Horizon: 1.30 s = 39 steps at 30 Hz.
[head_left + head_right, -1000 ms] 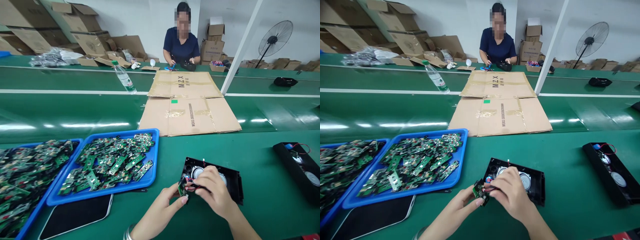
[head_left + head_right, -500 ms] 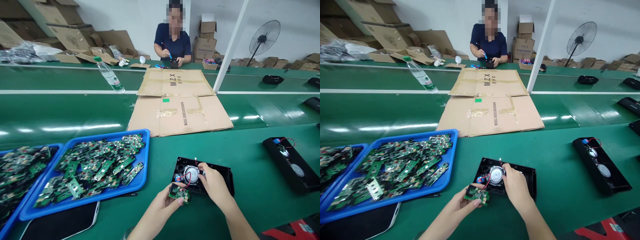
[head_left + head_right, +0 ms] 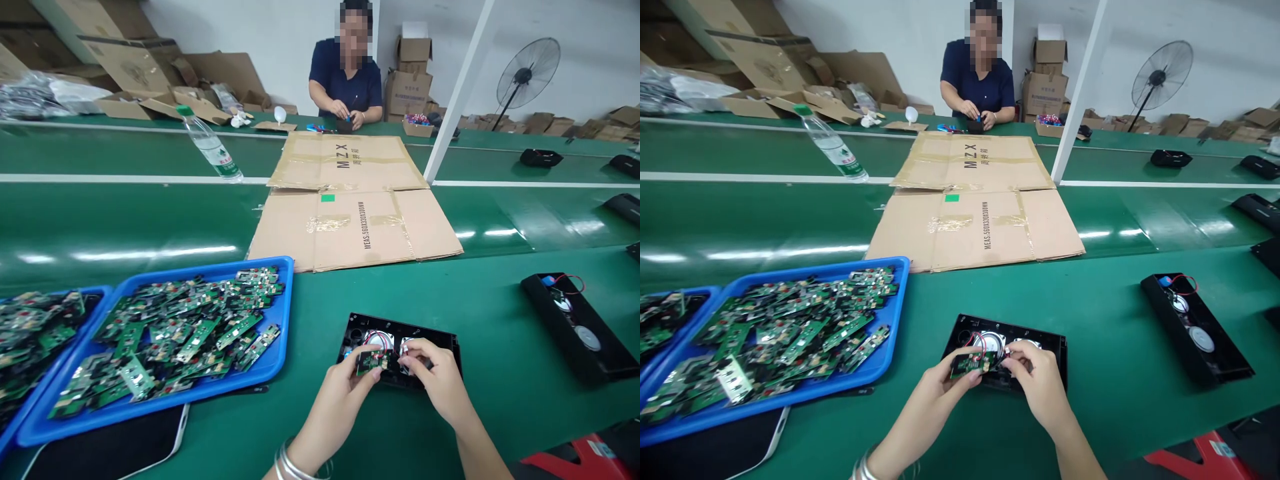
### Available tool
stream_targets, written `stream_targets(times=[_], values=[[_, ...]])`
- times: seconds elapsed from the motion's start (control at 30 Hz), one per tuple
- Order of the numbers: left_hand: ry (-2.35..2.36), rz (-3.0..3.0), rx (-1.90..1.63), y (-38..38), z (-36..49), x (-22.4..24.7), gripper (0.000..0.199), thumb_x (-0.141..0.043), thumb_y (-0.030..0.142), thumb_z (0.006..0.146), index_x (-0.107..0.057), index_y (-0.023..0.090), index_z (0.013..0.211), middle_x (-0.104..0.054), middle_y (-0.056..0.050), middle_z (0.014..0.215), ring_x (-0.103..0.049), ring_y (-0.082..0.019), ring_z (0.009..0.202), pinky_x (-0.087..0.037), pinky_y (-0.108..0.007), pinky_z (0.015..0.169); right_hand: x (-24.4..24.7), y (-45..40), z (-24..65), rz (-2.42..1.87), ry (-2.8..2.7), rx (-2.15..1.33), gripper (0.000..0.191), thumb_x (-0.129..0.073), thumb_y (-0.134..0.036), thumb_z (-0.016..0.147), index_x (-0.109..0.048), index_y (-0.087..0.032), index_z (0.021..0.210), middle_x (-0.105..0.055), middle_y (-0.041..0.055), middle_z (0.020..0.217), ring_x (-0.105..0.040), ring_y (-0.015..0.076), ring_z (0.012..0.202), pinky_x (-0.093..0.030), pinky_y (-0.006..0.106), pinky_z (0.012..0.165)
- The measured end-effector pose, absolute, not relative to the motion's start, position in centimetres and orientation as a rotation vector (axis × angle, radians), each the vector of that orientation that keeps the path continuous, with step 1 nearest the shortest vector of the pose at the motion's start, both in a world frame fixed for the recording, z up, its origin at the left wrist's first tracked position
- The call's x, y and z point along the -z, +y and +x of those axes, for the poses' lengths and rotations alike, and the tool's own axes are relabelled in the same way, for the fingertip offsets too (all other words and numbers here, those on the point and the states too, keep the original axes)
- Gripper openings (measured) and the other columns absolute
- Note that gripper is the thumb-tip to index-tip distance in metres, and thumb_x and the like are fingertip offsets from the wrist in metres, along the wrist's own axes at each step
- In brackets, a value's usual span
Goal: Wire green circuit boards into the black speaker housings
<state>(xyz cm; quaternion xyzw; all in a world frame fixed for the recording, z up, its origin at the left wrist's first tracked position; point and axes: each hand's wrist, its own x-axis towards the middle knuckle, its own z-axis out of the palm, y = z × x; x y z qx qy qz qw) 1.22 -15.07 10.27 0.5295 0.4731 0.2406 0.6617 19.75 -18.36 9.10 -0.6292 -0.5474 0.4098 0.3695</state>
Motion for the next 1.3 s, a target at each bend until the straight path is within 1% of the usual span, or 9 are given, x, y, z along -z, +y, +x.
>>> stream_targets(times=[0.17,0.3,0.63,0.77,0.87,0.93,1.0,1.17,1.3], values=[[1.087,1.313,-0.55,-14.7,2.1,-10.3,0.03,-0.053,0.033,0.084,-0.056,0.021,0.111,-0.07,-0.003,0.086,-0.065,-0.024,0.085,-0.053,-0.034,0.075,-9.2,-18.7,19.3,-1.528,-1.715,-0.822,0.022,-0.045,-0.024,0.091,-0.066,-0.02,0.085,-0.063,0.0036,0.076,-0.057,0.0161,0.069,-0.046,0.028,0.062],[1.095,1.41,-0.525,-14.4,2.2,-11.0,0.022,-0.052,0.031,0.084,-0.059,0.02,0.102,-0.07,-0.003,0.084,-0.066,-0.022,0.076,-0.052,-0.031,0.07,-9.0,-18.8,19.1,-1.515,-1.932,-0.636,0.026,-0.039,-0.022,0.094,-0.064,-0.019,0.088,-0.059,0.0044,0.076,-0.053,0.0163,0.069,-0.043,0.029,0.061],[1.177,1.681,-0.408,-14.4,2.8,-11.0,0.016,-0.045,0.024,0.086,-0.058,0.02,0.076,-0.068,-0.004,0.071,-0.063,-0.023,0.067,-0.045,-0.029,0.06,-9.0,-18.7,18.5,-1.491,-2.38,-0.121,0.035,-0.033,-0.012,0.094,-0.058,-0.016,0.07,-0.053,0.0034,0.064,-0.046,0.0158,0.06,-0.031,0.029,0.054],[1.134,1.707,-0.459,-14.3,2.9,-11.5,0.019,-0.043,0.02,0.086,-0.06,0.021,0.079,-0.068,-0.004,0.074,-0.063,-0.023,0.068,-0.046,-0.029,0.061,-8.9,-18.6,18.3,-1.539,-2.178,-0.348,0.029,-0.037,-0.018,0.094,-0.057,-0.017,0.073,-0.058,0.003,0.066,-0.052,0.0159,0.062,-0.037,0.028,0.056],[1.04,1.642,-0.485,-14.1,2.5,-11.8,0.023,-0.042,0.018,0.087,-0.063,0.023,0.095,-0.07,-0.004,0.087,-0.065,-0.022,0.079,-0.048,-0.029,0.071,-9.1,-18.4,18.4,-1.659,-1.933,-0.681,0.011,-0.047,-0.02,0.09,-0.057,-0.018,0.096,-0.063,0.0027,0.074,-0.057,0.017,0.065,-0.043,0.028,0.057],[1.01,1.639,-0.483,-14.0,2.4,-11.8,0.027,-0.042,0.017,0.087,-0.064,0.024,0.101,-0.07,-0.004,0.093,-0.065,-0.023,0.085,-0.049,-0.029,0.075,-9.2,-18.3,18.4,-1.685,-1.882,-0.79,0.016,-0.05,-0.019,0.088,-0.056,-0.019,0.103,-0.065,0.0029,0.078,-0.059,0.0183,0.069,-0.046,0.029,0.061],[1.011,1.647,-0.482,-14.0,2.3,-11.8,0.027,-0.043,0.018,0.086,-0.064,0.024,0.102,-0.07,-0.005,0.095,-0.064,-0.023,0.087,-0.05,-0.029,0.074,-9.1,-18.2,18.2,-1.672,-1.894,-0.789,0.014,-0.049,-0.019,0.089,-0.059,-0.02,0.099,-0.065,0.0034,0.079,-0.06,0.0195,0.073,-0.047,0.032,0.065],[1.023,1.528,-0.529,-14.2,2.4,-11.2,0.023,-0.044,0.024,0.087,-0.065,0.022,0.099,-0.071,-0.004,0.086,-0.065,-0.022,0.077,-0.052,-0.03,0.069,-9.3,-18.1,18.2,-1.633,-1.87,-0.744,0.017,-0.046,-0.022,0.09,-0.059,-0.02,0.103,-0.064,0.0045,0.082,-0.06,0.0202,0.077,-0.049,0.032,0.067],[1.042,1.362,-0.542,-14.4,2.5,-10.7,0.017,-0.051,0.029,0.085,-0.062,0.02,0.093,-0.072,-0.004,0.083,-0.067,-0.023,0.076,-0.054,-0.031,0.069,-10.7,-18.3,20.0,-1.694,-1.837,-0.809,0.026,-0.049,-0.025,0.09,-0.051,-0.023,0.115,-0.06,0.0054,0.102,-0.06,0.0172,0.077,-0.05,0.029,0.067]])
